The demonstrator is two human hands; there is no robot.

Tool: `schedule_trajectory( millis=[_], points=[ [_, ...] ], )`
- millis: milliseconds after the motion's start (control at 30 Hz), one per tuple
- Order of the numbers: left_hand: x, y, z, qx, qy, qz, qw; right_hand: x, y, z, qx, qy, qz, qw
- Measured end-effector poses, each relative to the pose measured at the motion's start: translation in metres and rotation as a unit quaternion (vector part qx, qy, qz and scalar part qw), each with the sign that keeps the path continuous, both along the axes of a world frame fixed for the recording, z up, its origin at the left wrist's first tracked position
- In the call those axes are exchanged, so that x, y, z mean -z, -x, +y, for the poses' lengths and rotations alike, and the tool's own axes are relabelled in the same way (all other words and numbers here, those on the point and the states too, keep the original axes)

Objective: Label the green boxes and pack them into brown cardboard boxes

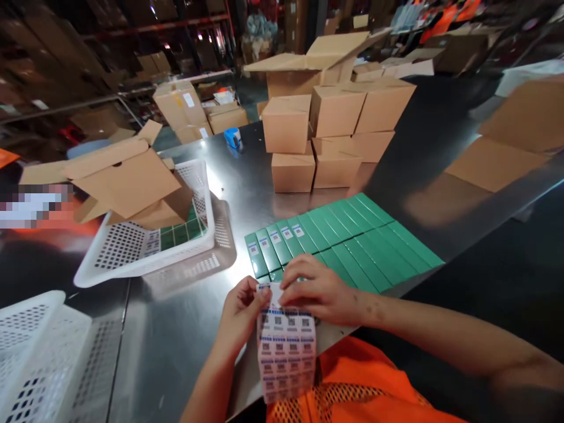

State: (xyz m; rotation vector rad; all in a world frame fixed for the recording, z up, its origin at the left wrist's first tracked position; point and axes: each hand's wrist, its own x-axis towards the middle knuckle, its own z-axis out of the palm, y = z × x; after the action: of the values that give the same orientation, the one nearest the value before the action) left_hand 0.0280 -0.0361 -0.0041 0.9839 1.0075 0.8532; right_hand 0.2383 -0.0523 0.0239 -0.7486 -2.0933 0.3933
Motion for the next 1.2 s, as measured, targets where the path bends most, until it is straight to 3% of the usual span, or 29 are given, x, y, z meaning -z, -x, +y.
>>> schedule_trajectory(
  millis=[67, 133, 233, 300, 400, 500, 800, 1000, 1100, 1200],
  points=[
    [0.000, -0.002, -0.001, 0.002, 0.008, 0.006, 1.000, -0.009, -0.015, 0.009, 0.022, 0.116, 0.107, 0.987],
    [0.001, -0.003, -0.001, -0.004, 0.014, 0.011, 1.000, -0.015, -0.037, 0.031, 0.110, 0.206, 0.174, 0.957],
    [0.002, -0.005, 0.000, -0.003, 0.026, 0.018, 1.000, -0.014, -0.072, 0.075, 0.241, 0.354, 0.137, 0.893],
    [0.003, -0.006, 0.000, 0.001, 0.034, 0.017, 0.999, -0.009, -0.089, 0.100, 0.257, 0.435, 0.087, 0.858],
    [0.006, -0.005, 0.001, 0.006, 0.038, 0.017, 0.999, 0.001, -0.097, 0.120, 0.254, 0.495, 0.045, 0.830],
    [0.007, -0.004, 0.002, 0.005, 0.042, 0.021, 0.999, 0.008, -0.094, 0.124, 0.270, 0.509, 0.016, 0.817],
    [0.004, -0.005, 0.001, -0.002, 0.047, 0.011, 0.999, 0.017, -0.091, 0.133, 0.358, 0.432, -0.103, 0.822],
    [0.005, -0.002, 0.003, -0.039, -0.012, 0.008, 0.999, 0.005, -0.082, 0.112, 0.358, 0.357, -0.106, 0.856],
    [0.006, -0.001, 0.003, -0.043, -0.027, 0.007, 0.999, -0.004, -0.057, 0.078, 0.297, 0.317, -0.057, 0.899],
    [0.008, -0.002, -0.001, -0.026, -0.034, 0.007, 0.999, -0.010, -0.022, 0.042, 0.161, 0.233, -0.028, 0.959]
  ],
)
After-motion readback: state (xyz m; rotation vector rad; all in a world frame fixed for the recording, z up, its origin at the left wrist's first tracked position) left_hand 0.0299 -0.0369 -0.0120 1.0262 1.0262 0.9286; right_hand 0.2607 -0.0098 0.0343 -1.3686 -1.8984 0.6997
